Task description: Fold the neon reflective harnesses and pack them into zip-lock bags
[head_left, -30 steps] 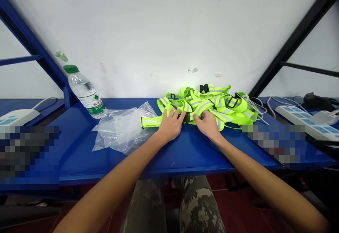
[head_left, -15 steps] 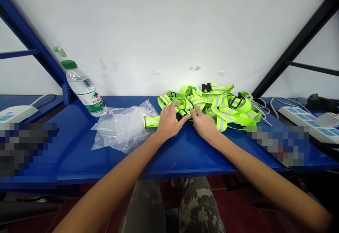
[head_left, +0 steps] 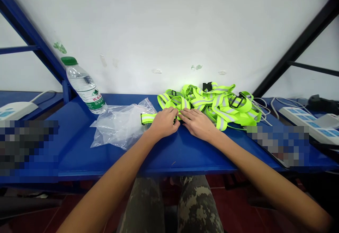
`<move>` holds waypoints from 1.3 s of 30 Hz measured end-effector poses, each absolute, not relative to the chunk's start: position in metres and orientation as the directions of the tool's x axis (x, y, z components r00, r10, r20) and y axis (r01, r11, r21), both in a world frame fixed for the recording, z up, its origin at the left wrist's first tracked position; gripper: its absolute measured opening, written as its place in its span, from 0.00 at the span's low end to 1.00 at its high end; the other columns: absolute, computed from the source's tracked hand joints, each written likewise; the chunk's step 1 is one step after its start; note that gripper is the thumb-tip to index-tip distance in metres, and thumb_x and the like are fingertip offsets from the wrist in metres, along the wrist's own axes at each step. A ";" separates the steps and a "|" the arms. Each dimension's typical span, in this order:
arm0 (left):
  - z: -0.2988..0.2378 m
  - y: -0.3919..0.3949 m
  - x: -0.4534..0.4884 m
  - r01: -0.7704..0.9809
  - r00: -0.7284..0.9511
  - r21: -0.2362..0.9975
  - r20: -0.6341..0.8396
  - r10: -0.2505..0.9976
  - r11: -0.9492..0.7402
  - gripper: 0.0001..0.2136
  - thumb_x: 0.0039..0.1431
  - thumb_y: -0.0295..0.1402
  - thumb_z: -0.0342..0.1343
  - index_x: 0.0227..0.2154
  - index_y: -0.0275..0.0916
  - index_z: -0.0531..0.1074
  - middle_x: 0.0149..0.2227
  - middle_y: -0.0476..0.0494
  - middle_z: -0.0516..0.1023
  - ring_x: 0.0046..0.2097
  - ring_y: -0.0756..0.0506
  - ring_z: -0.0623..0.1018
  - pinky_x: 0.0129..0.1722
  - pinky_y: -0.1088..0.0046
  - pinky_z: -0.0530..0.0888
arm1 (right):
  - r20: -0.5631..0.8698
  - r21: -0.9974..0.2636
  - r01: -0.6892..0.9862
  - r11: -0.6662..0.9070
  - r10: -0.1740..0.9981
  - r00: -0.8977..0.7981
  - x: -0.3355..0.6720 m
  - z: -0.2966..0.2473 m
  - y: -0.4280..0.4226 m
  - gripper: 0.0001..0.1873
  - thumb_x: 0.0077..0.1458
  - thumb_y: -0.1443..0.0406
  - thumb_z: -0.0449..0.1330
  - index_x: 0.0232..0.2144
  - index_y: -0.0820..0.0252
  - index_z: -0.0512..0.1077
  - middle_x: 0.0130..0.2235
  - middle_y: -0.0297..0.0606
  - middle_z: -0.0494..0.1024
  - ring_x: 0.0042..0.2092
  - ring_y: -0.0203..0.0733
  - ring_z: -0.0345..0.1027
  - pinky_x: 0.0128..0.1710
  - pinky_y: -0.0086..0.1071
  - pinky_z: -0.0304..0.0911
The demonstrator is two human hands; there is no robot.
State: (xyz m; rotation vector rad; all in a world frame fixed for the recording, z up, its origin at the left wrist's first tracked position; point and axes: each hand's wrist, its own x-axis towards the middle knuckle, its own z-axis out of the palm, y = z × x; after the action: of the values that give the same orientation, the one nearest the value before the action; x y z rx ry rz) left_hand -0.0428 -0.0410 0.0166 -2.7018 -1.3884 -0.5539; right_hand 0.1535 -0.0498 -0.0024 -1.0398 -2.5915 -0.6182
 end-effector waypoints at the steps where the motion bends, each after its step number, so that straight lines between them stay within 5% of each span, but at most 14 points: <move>1: 0.018 -0.041 -0.045 0.785 0.551 0.115 0.319 0.771 -0.609 0.12 0.59 0.31 0.49 0.44 0.37 0.69 0.46 0.38 0.74 0.50 0.40 0.74 0.53 0.62 0.71 | 0.403 0.292 0.709 0.642 0.589 -0.700 0.152 -0.002 -0.048 0.21 0.63 0.70 0.52 0.57 0.68 0.69 0.59 0.49 0.73 0.62 0.53 0.63 0.59 0.46 0.61; 5: 0.034 -0.044 -0.063 0.822 0.547 0.060 0.189 0.815 -0.566 0.24 0.52 0.28 0.53 0.55 0.36 0.65 0.57 0.34 0.68 0.58 0.36 0.69 0.56 0.57 0.69 | 0.382 0.320 0.709 0.629 0.599 -0.704 0.147 -0.001 -0.044 0.19 0.61 0.73 0.52 0.53 0.68 0.72 0.56 0.48 0.75 0.59 0.52 0.67 0.56 0.44 0.63; 9: 0.059 -0.048 -0.084 0.940 0.325 -0.101 -0.019 0.946 -0.325 0.35 0.47 0.29 0.57 0.62 0.39 0.60 0.65 0.28 0.59 0.64 0.26 0.61 0.56 0.42 0.66 | 0.379 0.307 0.714 0.629 0.607 -0.698 0.146 -0.005 -0.044 0.20 0.61 0.74 0.52 0.54 0.67 0.72 0.57 0.50 0.74 0.58 0.52 0.67 0.56 0.45 0.63; 14: 0.083 -0.044 -0.104 0.983 0.128 -0.110 -0.176 0.976 -0.149 0.29 0.49 0.30 0.58 0.58 0.37 0.65 0.52 0.28 0.75 0.52 0.31 0.76 0.46 0.57 0.75 | 0.403 0.272 0.718 0.641 0.601 -0.690 0.149 -0.011 -0.045 0.23 0.59 0.76 0.52 0.55 0.68 0.71 0.57 0.51 0.74 0.59 0.52 0.66 0.57 0.47 0.63; 17: 0.090 -0.039 -0.108 0.989 0.151 0.001 -0.086 0.985 -0.151 0.23 0.51 0.30 0.57 0.53 0.37 0.71 0.49 0.32 0.78 0.49 0.35 0.78 0.44 0.63 0.75 | 0.409 0.267 0.710 0.652 0.590 -0.696 0.150 -0.014 -0.046 0.24 0.59 0.77 0.51 0.57 0.69 0.70 0.58 0.52 0.73 0.60 0.53 0.65 0.58 0.48 0.63; 22: 0.085 -0.034 -0.082 0.891 0.265 0.281 0.316 0.911 -0.356 0.21 0.53 0.28 0.56 0.52 0.35 0.71 0.49 0.37 0.78 0.50 0.40 0.77 0.54 0.63 0.72 | 0.414 0.287 0.702 0.652 0.577 -0.704 0.148 -0.017 -0.048 0.24 0.59 0.77 0.50 0.57 0.69 0.69 0.59 0.53 0.72 0.61 0.53 0.64 0.59 0.48 0.63; 27: 0.048 -0.030 -0.035 0.666 0.337 0.478 0.493 0.802 -0.573 0.30 0.55 0.26 0.55 0.62 0.32 0.60 0.55 0.33 0.73 0.56 0.40 0.74 0.58 0.61 0.70 | 0.420 0.308 0.701 0.643 0.570 -0.706 0.144 -0.015 -0.053 0.21 0.61 0.76 0.50 0.55 0.71 0.70 0.55 0.55 0.73 0.59 0.54 0.65 0.59 0.47 0.64; 33: 0.020 -0.033 -0.023 0.541 0.422 0.557 0.469 0.776 -0.630 0.36 0.58 0.30 0.52 0.68 0.32 0.46 0.61 0.28 0.68 0.58 0.39 0.73 0.59 0.58 0.70 | 0.443 0.292 0.768 0.571 0.631 -0.637 0.150 -0.013 -0.060 0.17 0.64 0.73 0.48 0.49 0.66 0.72 0.48 0.51 0.73 0.45 0.48 0.71 0.36 0.35 0.71; 39: 0.012 -0.049 -0.030 0.693 0.556 0.353 0.294 0.778 -0.629 0.37 0.55 0.31 0.54 0.67 0.30 0.49 0.66 0.26 0.60 0.68 0.35 0.61 0.67 0.48 0.53 | 0.574 0.271 0.726 0.632 0.499 -0.649 0.154 -0.016 -0.060 0.15 0.64 0.73 0.48 0.46 0.65 0.73 0.45 0.48 0.75 0.48 0.48 0.66 0.46 0.38 0.69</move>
State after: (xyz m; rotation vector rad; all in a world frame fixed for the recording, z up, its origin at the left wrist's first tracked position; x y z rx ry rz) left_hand -0.0302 -0.0489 0.0121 -2.9405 -1.4074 -0.7214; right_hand 0.1540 -0.0599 -0.0157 -0.9643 -2.4046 -0.6795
